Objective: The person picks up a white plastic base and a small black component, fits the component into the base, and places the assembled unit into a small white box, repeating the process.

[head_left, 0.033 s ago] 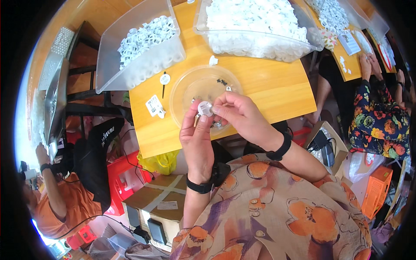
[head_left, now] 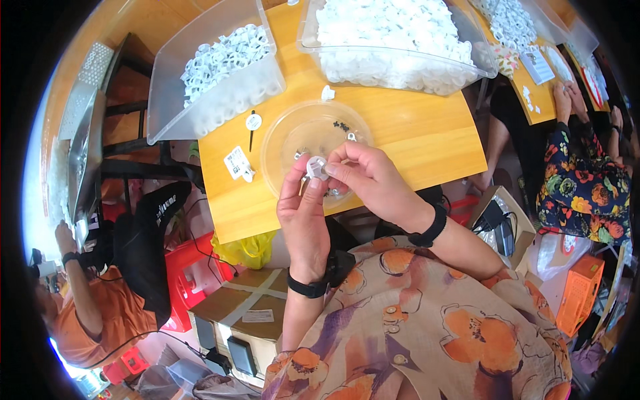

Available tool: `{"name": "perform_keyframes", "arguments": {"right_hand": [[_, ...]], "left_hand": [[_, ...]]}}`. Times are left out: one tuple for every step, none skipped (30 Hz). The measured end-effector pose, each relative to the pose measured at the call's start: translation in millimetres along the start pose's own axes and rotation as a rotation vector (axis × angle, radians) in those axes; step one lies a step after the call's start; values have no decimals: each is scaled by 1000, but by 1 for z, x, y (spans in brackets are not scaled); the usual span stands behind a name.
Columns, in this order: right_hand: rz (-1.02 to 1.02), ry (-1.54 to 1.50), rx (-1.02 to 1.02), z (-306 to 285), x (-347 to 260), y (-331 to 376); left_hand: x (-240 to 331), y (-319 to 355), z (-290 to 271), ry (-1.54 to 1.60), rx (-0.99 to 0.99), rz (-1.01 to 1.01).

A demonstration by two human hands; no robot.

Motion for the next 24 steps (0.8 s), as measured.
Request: {"name": "perform_keyframes", "arguments": {"right_hand": [[24, -36, -10, 3, 0, 0], [26, -38, -9, 3, 1, -1], [-13, 1, 2, 3, 1, -1], [-52, 40, 11, 2, 2, -2], [-53, 41, 12, 2, 3, -3], [-100, 98, 25, 2, 4, -3], [-147, 155, 37, 1, 4, -4], [-147, 155, 37, 1, 3, -4], [-178, 211, 28, 1, 0, -5], [-208, 267, 20, 1, -3, -5], [-208, 267, 20, 0, -3, -6], [-228, 286, 12, -1, -3, -7], [-248, 304, 4, -1, -4, -8], [-247, 304, 5, -2, -5, -10], [-250, 300, -14, -3, -8, -11], [-252, 296, -32, -3, -10, -12], [-252, 295, -33, -2, -11, -13], [-269, 327, -37, -2, -12, -13], [-287, 358, -41, -2, -14, -13], [-286, 358, -42, -1, -16, -13], [-304, 405, -39, 0, -19, -12], [-322, 452, -36, 1, -21, -11], [-320, 452, -35, 1, -20, -9], [-359, 491, -31, 2, -20, -8]], "left_hand": [[-1, 1, -1, -41, 4, 14], [-3, 1, -2, -84, 10, 25], [-4, 2, -1, -86, 11, 23], [-4, 2, 0, -110, 14, 36], [-4, 3, 0, -131, 15, 50], [-4, 3, -1, -130, 14, 50], [-3, 2, -3, -58, -6, 37], [-2, 2, -4, 15, -25, 24], [-1, 2, -5, 15, -24, 25], [0, 1, -5, 17, -27, 12], [1, 1, -5, 20, -31, -1], [2, 1, -3, 19, -30, -1], [4, 2, 1, -14, -27, -16], [6, 2, 3, -47, -23, -32], [5, 3, 4, -47, -24, -33], [5, 3, 5, -45, -20, -28], [5, 4, 5, -45, -15, -22], [6, 5, 5, -46, -15, -22], [6, 4, 4, -55, -34, -11], [7, 4, 2, -63, -52, 1], [6, 4, 2, -64, -50, 1], [6, 4, 1, -52, -37, 0], [6, 5, 1, -40, -25, -3], [5, 4, 1, -40, -24, -5]]}}
Point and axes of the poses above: each hand's wrist, its own y-axis away from the middle knuckle, its own z-axis out of the palm, x = y × z, the point moved 1 cm from there along -y, towards the middle knuckle
